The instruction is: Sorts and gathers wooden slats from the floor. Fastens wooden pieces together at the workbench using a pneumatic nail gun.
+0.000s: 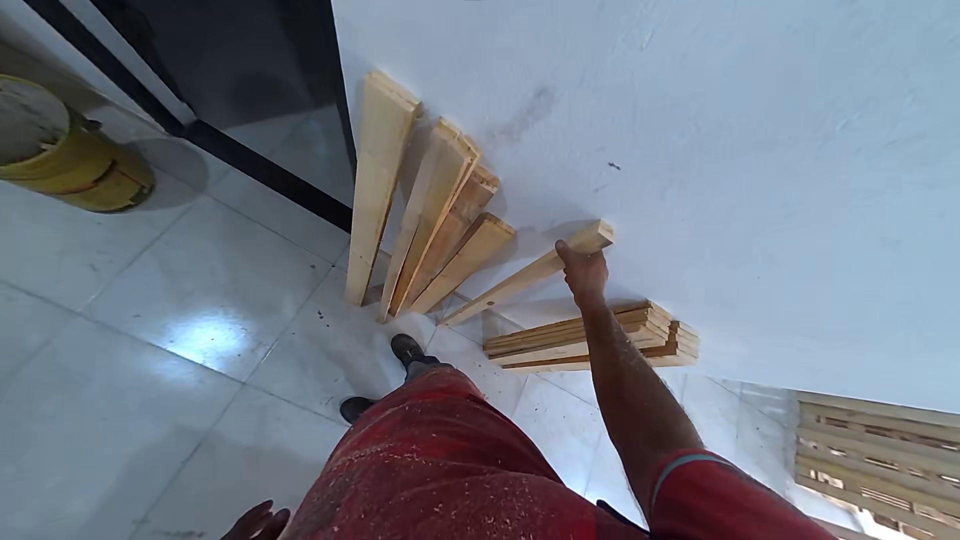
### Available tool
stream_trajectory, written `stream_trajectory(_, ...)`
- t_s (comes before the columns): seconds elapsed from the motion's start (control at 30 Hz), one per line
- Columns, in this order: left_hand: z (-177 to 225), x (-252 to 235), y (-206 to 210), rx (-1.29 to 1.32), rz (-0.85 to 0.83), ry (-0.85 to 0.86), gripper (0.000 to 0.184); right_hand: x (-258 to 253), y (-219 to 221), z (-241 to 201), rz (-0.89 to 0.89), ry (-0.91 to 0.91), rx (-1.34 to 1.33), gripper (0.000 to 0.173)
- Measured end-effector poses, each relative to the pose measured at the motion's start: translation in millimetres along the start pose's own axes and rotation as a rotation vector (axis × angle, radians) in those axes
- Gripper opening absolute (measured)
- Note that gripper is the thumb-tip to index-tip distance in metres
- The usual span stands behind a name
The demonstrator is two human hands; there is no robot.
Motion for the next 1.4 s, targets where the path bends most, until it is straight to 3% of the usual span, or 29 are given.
stream_trajectory(0.23, -1, -10, -21, 0.012, 0.028, 0.033, 0.065, 13, -21, -23, 0.121, 0.058, 0.059, 0.085)
stream_trajectory(0.4, 8, -9, -21, -0.004, 0.044, 0.054, 0.063, 21, -25, -34, 0.132, 0.019, 0.123, 0.058)
stream_trajectory(0.47, 9, -7, -18, -0.016, 0.041, 0.066, 0.063, 27, -29, -41, 0.134, -0.014, 0.151, 0.055)
stream_trajectory(0.87, -6, -6, 11, 0.074, 0.041, 0.032, 0.063, 13, -10, -22, 0.12, 0.024, 0.105, 0.089)
stream_trajectory(0.97, -12, -4, 15, 0.076, 0.032, 0.02, 0.063, 25, 5, -6, 0.015, 0.094, 0.115, 0.09)
stream_trajectory(1.1, -22, -4, 21, 0.092, 0.028, -0.005, 0.064, 64, 73, 23, -0.413, 0.12, 0.232, 0.077)
stream_trajectory(1.2, -24, -4, 26, 0.095, 0.036, 0.001, 0.064, 108, 128, 24, -0.663, 0.012, 0.293, 0.064)
stream_trajectory(1.3, -19, 3, 29, 0.11, 0.025, -0.005, 0.063, 131, 153, -10, -0.733, -0.131, 0.244, 0.052)
stream_trajectory(1.4, -23, 4, 30, 0.13, 0.045, 0.01, 0.063, 131, 134, -86, -0.595, -0.372, 0.288, 0.048)
Point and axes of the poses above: each hand's wrist, its own x-axis away from the middle knuckle, its own y-axis out of the palm, z = x × y, the point moved 9 cm from there along -x, towards the middle knuckle, and after that the axes turned 11 degrees about x, right-handed, at the moved point
